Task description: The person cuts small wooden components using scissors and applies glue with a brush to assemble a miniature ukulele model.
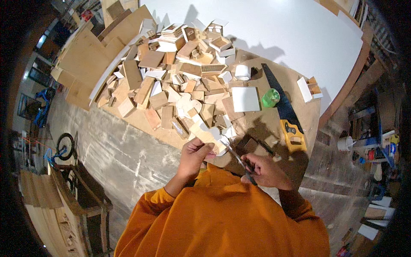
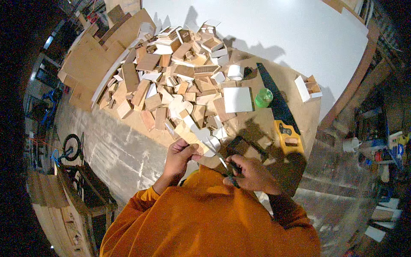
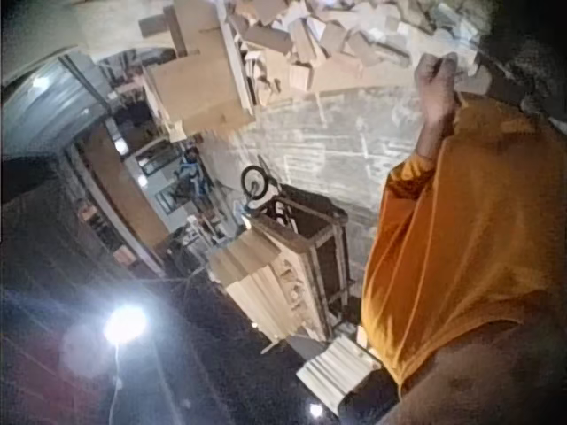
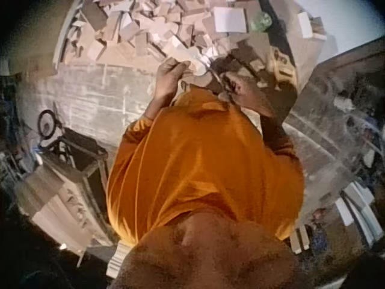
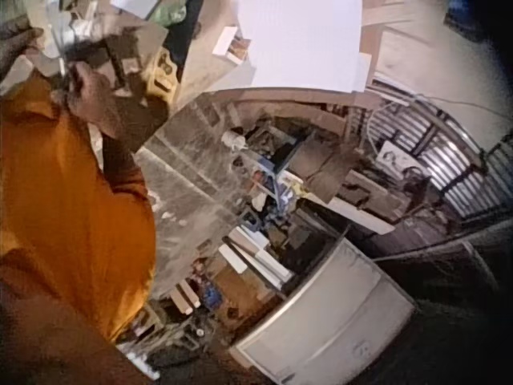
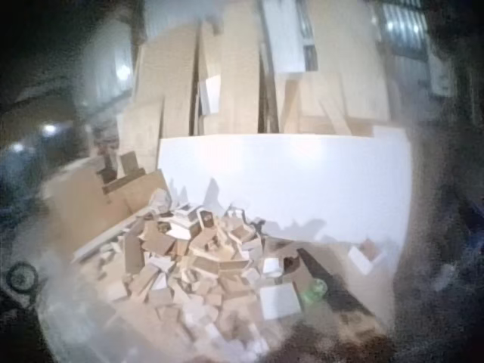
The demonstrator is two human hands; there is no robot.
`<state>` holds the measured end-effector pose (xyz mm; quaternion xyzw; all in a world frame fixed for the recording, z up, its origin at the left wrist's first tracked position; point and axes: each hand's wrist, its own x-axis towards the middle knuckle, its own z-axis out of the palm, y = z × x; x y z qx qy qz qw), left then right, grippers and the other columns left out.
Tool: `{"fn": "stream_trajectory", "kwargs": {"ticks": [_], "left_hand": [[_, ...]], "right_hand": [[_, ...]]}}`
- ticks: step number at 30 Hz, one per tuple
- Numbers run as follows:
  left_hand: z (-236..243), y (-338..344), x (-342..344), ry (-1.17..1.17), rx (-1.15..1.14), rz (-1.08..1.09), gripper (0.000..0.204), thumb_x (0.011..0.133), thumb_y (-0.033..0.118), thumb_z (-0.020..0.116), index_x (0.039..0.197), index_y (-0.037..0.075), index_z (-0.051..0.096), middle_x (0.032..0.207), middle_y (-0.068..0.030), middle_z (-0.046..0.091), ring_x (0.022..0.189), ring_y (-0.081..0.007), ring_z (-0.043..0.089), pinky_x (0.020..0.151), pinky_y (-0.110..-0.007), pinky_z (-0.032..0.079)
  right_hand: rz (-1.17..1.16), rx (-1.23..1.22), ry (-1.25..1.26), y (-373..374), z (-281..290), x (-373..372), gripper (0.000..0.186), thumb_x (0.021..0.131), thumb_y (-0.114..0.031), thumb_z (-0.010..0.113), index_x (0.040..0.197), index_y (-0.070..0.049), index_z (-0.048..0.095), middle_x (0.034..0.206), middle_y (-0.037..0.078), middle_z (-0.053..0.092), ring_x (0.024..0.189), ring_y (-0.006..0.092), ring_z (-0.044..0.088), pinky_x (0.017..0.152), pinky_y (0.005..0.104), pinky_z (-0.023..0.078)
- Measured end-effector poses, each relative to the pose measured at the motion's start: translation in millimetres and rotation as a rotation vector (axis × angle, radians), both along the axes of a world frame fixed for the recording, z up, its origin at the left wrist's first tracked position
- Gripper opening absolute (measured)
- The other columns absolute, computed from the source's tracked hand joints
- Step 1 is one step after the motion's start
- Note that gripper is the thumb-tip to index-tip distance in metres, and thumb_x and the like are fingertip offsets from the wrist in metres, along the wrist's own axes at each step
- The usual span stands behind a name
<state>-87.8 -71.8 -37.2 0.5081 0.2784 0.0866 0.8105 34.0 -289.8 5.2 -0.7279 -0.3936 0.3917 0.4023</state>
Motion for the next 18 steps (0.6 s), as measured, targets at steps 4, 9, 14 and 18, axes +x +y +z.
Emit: {"fn": "stream_trajectory", "kwargs": {"ticks": [4,9,14,18], "left_hand": [[10.9,-15.6,15.3,-0.049,0.073,-0.036,0.009,0.088,0.007,0.058,0.095,0.002,0.063,0.085,-0.0015,0.065,0.07,-0.0075,0.06,0.065,-0.024,0.052],[14.7,-32.6,23.7,-0.079,0.081,-0.075,0.013,0.087,0.006,0.059,0.098,0.002,0.063,0.086,-0.001,0.065,0.072,-0.006,0.059,0.065,-0.022,0.051],[19.3,-42.8,31.4,-0.043,0.121,-0.143,0.016,0.087,0.007,0.057,0.101,0.002,0.064,0.09,-0.0005,0.066,0.074,-0.0052,0.058,0.066,-0.022,0.051],[18.2,-47.2,35.1,-0.049,0.077,-0.153,0.018,0.088,0.008,0.057,0.103,0.003,0.064,0.09,-0.0002,0.066,0.074,-0.0055,0.059,0.065,-0.022,0.051]], "right_hand": [[-0.006,-0.004,0.113,-13.4,-2.5,-7.1,0.052,0.076,-0.036,0.075,0.108,0.0,0.054,0.072,0.002,0.053,0.063,0.006,0.047,0.052,0.0249,0.041],[-0.12,0.037,0.113,-28.5,-9.4,-12.5,0.045,0.072,-0.024,0.077,0.107,-0.002,0.06,0.068,-0.001,0.049,0.055,0.0067,0.042,0.05,0.022,0.036],[-0.134,-0.004,0.0,-40.3,-8.2,-13.6,0.043,0.071,-0.024,0.077,0.106,-0.004,0.061,0.068,-0.001,0.051,0.058,0.0077,0.043,0.053,0.0232,0.038],[-0.203,0.107,-0.006,-43.2,-13.9,-17.8,0.042,0.071,-0.024,0.078,0.103,-0.003,0.062,0.068,-0.001,0.051,0.06,0.0067,0.044,0.054,0.0226,0.038]]}}
